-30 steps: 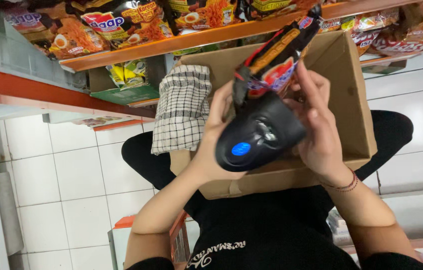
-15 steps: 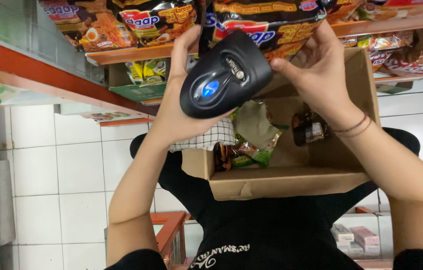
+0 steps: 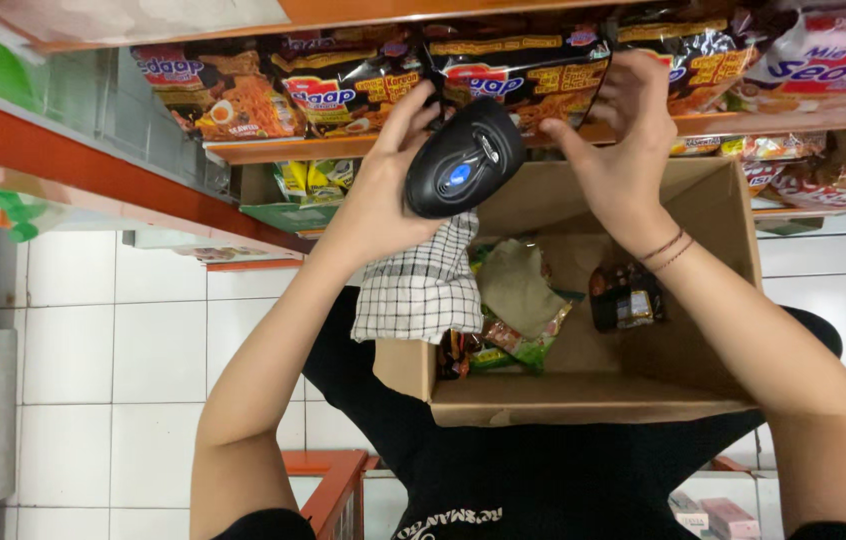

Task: The person wipes noodle packets with a cloth and scans the packets using a handheld barcode scanner before placing them into a cardboard box.

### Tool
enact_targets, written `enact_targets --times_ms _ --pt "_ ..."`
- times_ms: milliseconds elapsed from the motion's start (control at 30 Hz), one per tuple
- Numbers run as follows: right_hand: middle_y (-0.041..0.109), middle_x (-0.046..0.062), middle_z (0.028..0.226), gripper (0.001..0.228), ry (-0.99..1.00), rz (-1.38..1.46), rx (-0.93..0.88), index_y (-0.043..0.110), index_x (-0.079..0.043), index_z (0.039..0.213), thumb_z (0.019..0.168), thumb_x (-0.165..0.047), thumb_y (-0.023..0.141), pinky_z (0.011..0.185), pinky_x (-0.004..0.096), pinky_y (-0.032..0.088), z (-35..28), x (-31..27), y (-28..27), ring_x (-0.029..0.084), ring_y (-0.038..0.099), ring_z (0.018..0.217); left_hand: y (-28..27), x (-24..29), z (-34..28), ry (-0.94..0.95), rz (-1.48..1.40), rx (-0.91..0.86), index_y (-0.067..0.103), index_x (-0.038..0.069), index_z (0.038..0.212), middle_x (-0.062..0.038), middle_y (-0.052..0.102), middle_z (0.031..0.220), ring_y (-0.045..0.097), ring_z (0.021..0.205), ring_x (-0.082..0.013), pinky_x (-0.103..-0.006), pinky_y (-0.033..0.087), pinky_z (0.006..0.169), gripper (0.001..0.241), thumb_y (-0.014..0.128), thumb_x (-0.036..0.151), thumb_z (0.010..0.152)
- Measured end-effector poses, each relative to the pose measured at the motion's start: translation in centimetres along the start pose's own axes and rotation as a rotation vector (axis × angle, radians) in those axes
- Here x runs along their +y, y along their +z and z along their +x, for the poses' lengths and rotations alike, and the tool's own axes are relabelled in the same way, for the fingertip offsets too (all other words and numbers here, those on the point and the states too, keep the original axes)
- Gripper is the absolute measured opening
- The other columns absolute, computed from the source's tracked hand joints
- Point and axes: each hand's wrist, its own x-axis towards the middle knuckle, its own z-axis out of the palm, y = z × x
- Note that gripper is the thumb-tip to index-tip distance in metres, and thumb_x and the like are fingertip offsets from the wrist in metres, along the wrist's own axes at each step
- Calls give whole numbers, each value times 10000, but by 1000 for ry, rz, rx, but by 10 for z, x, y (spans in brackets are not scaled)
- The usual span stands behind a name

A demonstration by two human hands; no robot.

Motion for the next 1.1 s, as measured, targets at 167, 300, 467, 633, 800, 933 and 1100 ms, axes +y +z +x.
enact_targets --times_ms 167,300,467,633,800,933,1100 --pt "603 174 1283 715 -46 -296 46 438 6 1397 921 -11 971 924 341 599 -6 12 8 249 680 1087 1 1 -6 -69 5 -75 617 -66 1378 -264 164 1676 365 1540 -426 -485 369 1251 688 809 102 739" --pt "616 180 1233 730 -32 -340 28 427 20 1398 909 -21 969 884 344 588 -7 18 11 238 683 996 3 2 -5 -116 71 -137 537 -136 1424 -231 83 1687 317 1572 -375 -463 325 1262 801 761 59 680" --pt "630 184 1210 707 -10 -298 18 419 33 1394 929 5 952 828 320 587 -6 26 12 228 698 941 5 -3 1 -169 -15 -126 503 -146 1455 -209 56 1704 290 1588 -341 -437 325 1272 790 739 51 728" --pt "639 148 1182 669 -54 -266 7 382 10 1390 1003 40 926 888 312 597 -11 31 13 234 700 993 5 -8 0 -158 -15 -127 474 -148 1469 -206 51 1707 281 1593 -342 -436 317 1280 833 723 32 694" --pt "610 171 1224 696 31 -206 -4 391 18 1382 945 35 932 859 311 595 -16 26 10 189 704 1018 6 -4 -4 -158 -11 -129 457 -122 1504 -201 85 1710 274 1602 -355 -433 317 1282 878 748 43 692" --pt "594 167 1245 597 -18 -114 57 378 17 1390 1027 111 842 985 351 598 -18 21 6 217 681 1155 6 0 -5 -41 -33 -30 502 -47 1522 -217 88 1708 238 1615 -424 -476 277 1315 845 824 89 752" --pt "535 138 1312 461 142 73 98 396 -12 1367 1117 57 778 928 274 640 -17 20 3 150 610 1137 8 1 -2 -48 -133 26 551 9 1497 -225 123 1698 261 1614 -450 -502 317 1311 769 830 121 790"
